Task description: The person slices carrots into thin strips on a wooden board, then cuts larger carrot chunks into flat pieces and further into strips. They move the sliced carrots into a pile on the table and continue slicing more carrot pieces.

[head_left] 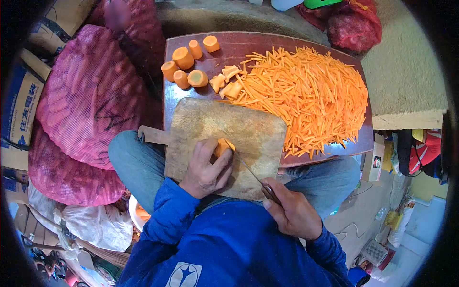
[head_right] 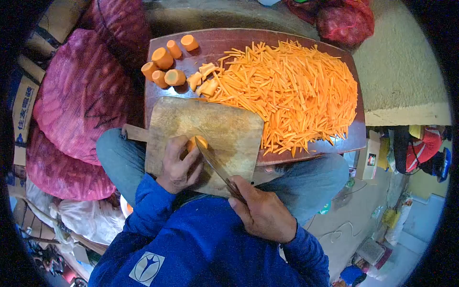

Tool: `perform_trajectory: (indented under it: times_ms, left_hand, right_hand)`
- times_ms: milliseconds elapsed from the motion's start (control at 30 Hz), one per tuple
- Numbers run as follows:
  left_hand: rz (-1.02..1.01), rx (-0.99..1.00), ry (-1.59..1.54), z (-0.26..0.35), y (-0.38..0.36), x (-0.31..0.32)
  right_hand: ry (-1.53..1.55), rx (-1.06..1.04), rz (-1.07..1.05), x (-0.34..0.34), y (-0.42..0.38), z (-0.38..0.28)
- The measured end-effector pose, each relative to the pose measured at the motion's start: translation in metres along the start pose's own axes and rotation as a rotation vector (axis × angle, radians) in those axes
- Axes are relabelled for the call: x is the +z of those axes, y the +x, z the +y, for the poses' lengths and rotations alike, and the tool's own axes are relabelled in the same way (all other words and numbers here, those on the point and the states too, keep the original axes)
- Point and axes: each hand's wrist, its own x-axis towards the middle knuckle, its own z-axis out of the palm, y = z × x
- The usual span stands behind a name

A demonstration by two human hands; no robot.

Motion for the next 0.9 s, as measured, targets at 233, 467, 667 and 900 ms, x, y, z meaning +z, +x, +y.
perform_trajectory:
  times_ms: [233,467,667,900]
  left_hand:
    - [0.081,0.007,-0.013,0.002,0.001,0.003]
    - [0.097,-0.028,-0.015,0.001,0.000,0.004]
    - [0.087,-0.004,-0.041,-0.002,-0.001,0.003]
    - [0.079,0.004,-0.034,-0.003,-0.003,0.003]
  right_hand:
    - [0.047,-0.064,0.054,0.018,0.041,0.025]
    - [0.026,-0.137,0.055,0.008,0.054,0.019]
    - [0.019,-0.008,-0.005,-0.014,0.012,-0.011]
    - [0.015,-0.039,0.001,-0.007,0.017,-0.003]
